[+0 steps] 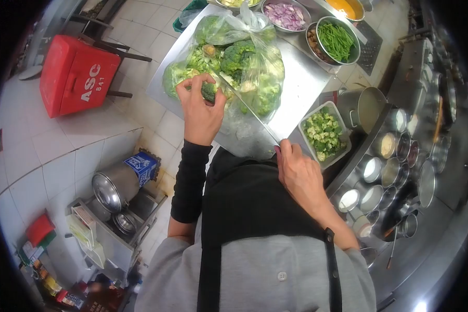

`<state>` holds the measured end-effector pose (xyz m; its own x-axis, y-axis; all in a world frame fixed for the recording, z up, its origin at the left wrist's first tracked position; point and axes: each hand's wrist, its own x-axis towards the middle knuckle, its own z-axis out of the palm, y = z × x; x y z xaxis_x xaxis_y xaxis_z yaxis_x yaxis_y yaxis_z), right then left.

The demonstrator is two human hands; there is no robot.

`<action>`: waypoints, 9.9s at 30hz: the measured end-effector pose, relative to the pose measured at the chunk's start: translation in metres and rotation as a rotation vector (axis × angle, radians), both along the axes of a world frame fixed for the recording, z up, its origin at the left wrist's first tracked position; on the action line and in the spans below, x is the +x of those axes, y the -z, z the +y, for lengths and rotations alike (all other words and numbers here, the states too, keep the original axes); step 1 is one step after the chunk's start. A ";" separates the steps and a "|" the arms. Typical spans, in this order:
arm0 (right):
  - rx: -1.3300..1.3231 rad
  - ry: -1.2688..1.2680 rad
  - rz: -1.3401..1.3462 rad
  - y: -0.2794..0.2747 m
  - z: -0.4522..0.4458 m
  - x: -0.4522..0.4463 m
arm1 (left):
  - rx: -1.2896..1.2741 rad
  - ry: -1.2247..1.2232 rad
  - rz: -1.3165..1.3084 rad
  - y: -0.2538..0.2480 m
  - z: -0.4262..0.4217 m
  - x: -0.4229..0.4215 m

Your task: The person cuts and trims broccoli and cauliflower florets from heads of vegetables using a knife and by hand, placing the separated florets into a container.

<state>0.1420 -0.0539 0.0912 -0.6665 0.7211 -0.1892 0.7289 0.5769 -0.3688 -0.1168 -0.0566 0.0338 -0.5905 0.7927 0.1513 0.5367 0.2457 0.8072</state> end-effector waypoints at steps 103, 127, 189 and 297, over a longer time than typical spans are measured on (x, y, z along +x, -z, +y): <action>-0.180 0.762 0.819 0.112 0.030 0.036 | 0.097 0.106 -1.140 -0.004 0.022 0.010; -0.526 0.695 1.010 0.131 0.041 0.050 | 0.031 0.301 -1.353 -0.023 -0.010 0.027; 0.291 -0.152 0.223 0.125 0.141 -0.094 | 0.017 -0.070 -0.340 0.086 -0.045 0.005; -0.573 0.712 0.744 0.073 0.010 0.042 | -0.180 -0.018 -0.257 -0.001 0.015 -0.061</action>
